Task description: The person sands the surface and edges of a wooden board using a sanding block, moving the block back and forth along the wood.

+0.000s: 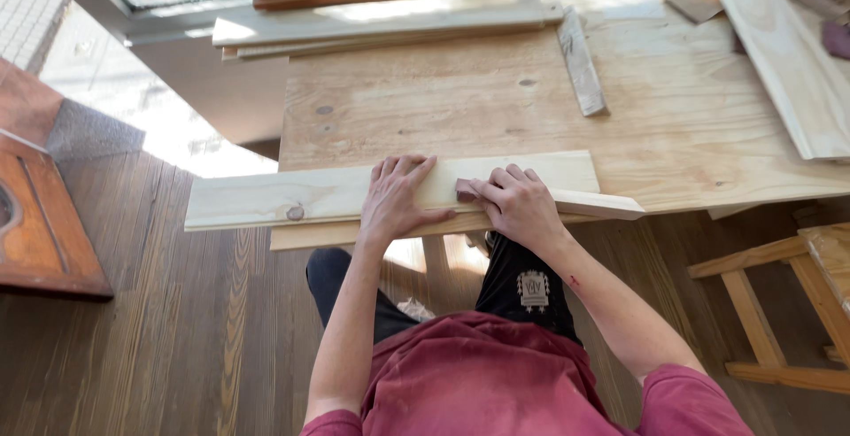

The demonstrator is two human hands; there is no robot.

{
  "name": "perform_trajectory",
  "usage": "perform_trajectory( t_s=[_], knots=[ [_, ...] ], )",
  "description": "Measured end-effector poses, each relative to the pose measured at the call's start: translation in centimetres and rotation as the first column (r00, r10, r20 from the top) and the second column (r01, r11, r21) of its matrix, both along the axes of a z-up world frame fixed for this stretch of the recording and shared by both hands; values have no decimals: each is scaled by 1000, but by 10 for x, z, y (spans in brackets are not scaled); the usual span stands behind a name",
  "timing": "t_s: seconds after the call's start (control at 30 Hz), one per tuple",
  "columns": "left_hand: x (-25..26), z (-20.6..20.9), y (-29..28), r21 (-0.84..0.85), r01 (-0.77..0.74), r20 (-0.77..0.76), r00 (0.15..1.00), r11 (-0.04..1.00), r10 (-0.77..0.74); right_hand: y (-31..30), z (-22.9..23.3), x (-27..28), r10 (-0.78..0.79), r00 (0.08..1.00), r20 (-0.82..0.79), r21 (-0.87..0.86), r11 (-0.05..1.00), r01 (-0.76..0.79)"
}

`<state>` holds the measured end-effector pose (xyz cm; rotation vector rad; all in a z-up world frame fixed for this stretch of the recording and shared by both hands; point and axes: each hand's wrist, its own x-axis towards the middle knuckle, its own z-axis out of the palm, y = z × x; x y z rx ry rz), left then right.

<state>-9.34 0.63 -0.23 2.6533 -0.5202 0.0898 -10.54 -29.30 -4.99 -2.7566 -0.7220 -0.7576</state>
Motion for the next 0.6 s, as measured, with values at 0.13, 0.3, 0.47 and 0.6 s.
perform_trajectory(
  t_s=[0.13,0.3,0.47,0.6],
  knots=[
    [1,7,-3,33,-6,-27,1000,999,7,-13,6,37,-81,997,10,32,996,81],
    [-2,-6,-3,36,2,-25,1000,999,-2,1,-4,23,-93,996,-19,29,995,93],
    [2,-7,-4,19,34,45,998,999,-35,2,3,0,-31,999,-7,-1,1000,31],
    [2,-6,-4,0,46,59,997,999,-46,-16,-2,34,-88,996,4,15,996,88]
  ],
)
